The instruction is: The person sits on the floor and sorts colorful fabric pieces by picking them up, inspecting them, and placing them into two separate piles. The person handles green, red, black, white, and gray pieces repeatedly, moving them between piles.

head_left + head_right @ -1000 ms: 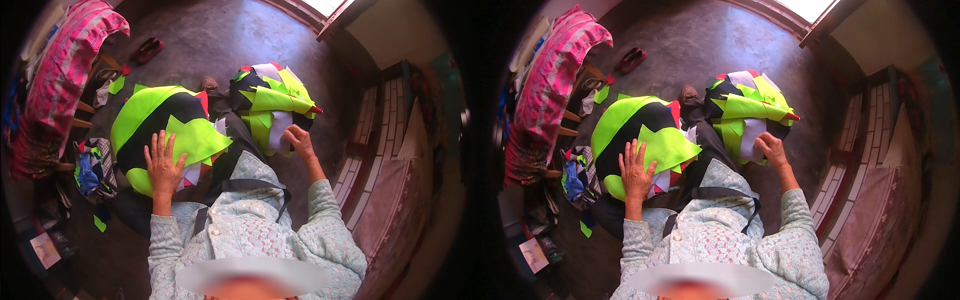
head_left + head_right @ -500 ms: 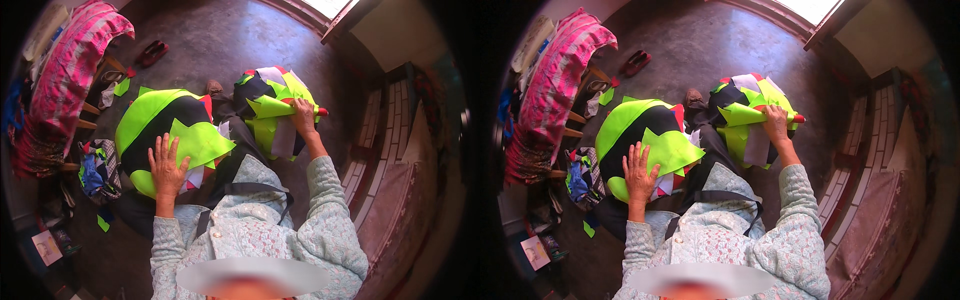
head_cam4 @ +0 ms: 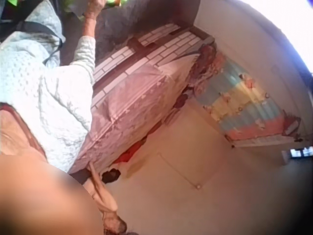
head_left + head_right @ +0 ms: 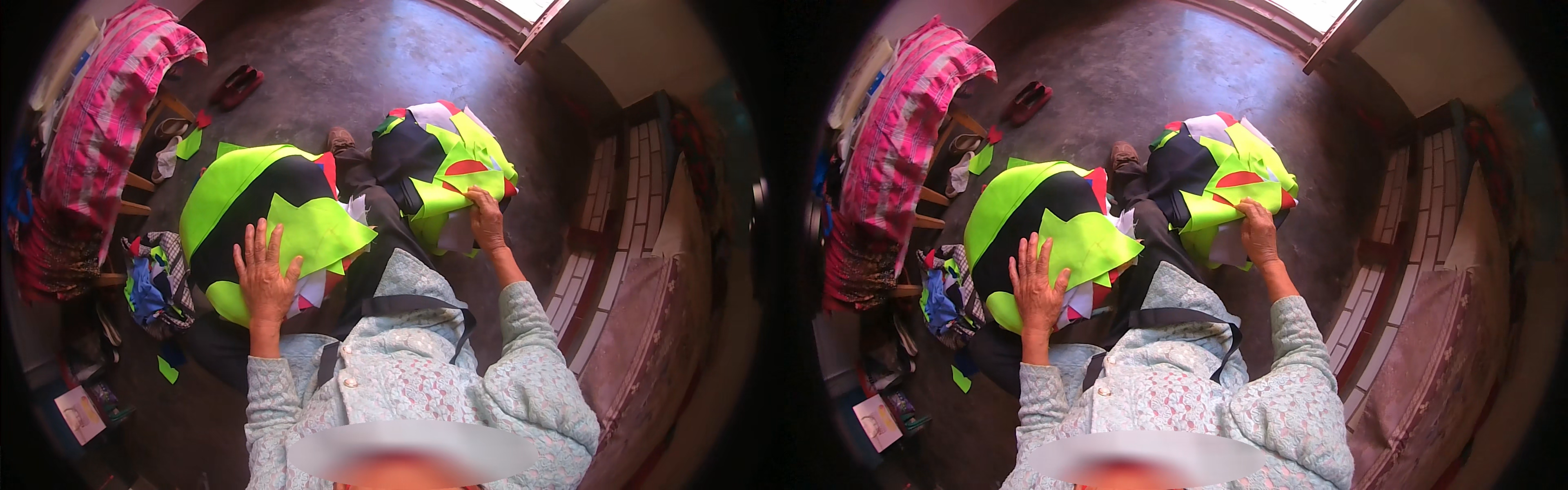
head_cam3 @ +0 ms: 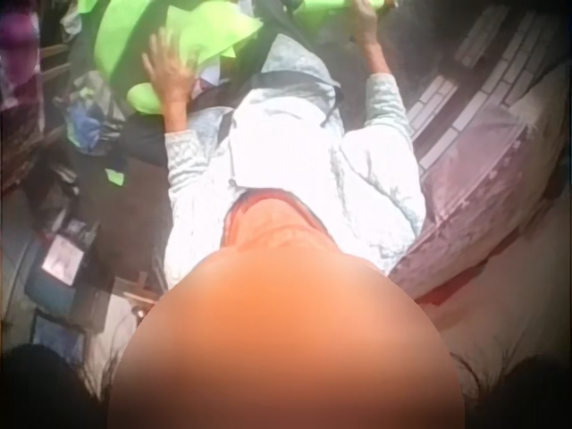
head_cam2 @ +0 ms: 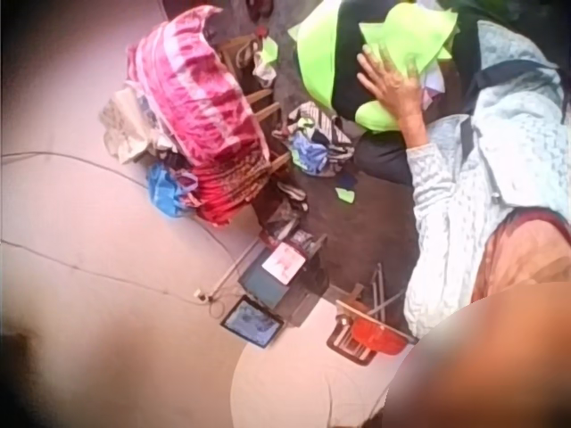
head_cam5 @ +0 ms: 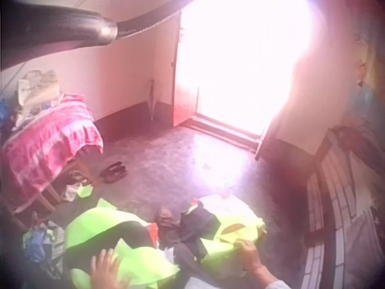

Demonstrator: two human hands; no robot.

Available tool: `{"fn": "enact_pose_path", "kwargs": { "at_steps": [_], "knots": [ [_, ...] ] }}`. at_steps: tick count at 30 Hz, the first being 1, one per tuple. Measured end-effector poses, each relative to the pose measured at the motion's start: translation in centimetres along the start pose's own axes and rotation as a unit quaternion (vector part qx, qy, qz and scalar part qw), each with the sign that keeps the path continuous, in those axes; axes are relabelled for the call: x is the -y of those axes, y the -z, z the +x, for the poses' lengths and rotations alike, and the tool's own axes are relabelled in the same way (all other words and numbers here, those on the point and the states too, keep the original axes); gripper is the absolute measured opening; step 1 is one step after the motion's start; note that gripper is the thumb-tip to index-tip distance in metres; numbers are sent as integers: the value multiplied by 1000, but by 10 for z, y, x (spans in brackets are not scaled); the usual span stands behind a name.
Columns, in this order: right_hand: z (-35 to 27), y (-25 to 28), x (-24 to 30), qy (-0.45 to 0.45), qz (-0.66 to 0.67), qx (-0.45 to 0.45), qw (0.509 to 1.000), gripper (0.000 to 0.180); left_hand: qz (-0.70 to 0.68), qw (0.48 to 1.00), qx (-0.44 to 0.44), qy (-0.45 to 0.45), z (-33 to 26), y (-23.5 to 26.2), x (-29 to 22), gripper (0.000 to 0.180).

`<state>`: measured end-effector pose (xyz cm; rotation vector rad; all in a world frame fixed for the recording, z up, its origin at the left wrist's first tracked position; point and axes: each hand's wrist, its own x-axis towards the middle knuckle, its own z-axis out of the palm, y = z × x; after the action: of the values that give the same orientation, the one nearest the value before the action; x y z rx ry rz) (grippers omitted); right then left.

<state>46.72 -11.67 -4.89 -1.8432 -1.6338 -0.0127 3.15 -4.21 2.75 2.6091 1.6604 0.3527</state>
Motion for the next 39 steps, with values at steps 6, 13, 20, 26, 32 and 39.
{"fn": "enact_pose_path", "kwargs": {
  "at_steps": [6,13,20,26,32,39],
  "knots": [
    [13,2,-4,-141,80,-24,986,11,-1,1000,1,0,1,1,0,62],
    [57,0,8,-176,-86,105,975,47,-4,1000,1,-2,1,0,2,62],
    [54,3,24,-208,-111,120,964,59,-4,1000,-7,-7,0,-1,1,62],
    [25,8,22,-116,-71,36,990,50,-4,1000,-6,2,1,2,-1,62],
    [17,11,34,23,-88,67,994,34,-6,1000,-6,-1,1,2,-1,61],
    [9,9,33,46,-45,63,996,22,-6,1000,-4,0,1,2,-1,61]
  ]
}}
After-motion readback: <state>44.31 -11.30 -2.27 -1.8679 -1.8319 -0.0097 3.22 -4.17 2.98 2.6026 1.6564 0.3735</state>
